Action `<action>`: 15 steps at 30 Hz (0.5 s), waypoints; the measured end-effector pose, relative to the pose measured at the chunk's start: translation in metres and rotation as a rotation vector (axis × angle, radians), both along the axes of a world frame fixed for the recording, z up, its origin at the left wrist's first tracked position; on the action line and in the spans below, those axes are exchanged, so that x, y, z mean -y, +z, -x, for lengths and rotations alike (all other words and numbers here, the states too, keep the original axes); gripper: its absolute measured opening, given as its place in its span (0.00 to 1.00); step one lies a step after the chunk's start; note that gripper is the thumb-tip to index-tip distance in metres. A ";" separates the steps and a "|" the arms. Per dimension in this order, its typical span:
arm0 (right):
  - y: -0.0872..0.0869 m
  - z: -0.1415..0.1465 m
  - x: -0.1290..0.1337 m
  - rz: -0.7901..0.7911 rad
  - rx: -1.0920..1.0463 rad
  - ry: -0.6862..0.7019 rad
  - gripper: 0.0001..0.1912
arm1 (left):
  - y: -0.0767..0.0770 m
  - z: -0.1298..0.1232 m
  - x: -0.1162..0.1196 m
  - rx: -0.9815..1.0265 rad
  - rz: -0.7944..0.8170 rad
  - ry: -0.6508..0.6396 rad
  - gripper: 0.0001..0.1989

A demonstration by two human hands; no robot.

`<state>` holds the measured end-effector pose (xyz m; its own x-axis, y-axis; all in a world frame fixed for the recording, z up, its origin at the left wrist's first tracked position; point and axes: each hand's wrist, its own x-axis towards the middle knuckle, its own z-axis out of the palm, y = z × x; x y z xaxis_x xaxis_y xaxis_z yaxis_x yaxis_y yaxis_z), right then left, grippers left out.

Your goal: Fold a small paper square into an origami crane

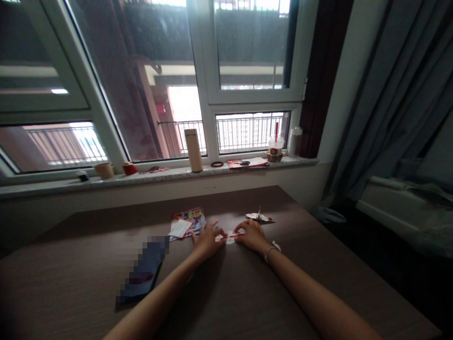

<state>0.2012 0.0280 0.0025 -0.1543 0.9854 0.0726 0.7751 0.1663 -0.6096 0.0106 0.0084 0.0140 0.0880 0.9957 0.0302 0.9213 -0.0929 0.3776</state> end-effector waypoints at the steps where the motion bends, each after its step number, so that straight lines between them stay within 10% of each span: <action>1: 0.000 -0.001 -0.001 0.008 0.000 0.006 0.15 | 0.001 0.002 -0.001 -0.006 0.011 -0.009 0.12; 15: -0.007 -0.003 -0.005 -0.003 -0.029 0.007 0.15 | -0.002 0.012 -0.004 -0.003 0.066 -0.049 0.13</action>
<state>0.2043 0.0333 -0.0044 -0.1593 0.9840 0.0801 0.7557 0.1737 -0.6314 -0.0015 0.0126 0.0121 0.1362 0.9900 -0.0355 0.9173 -0.1125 0.3819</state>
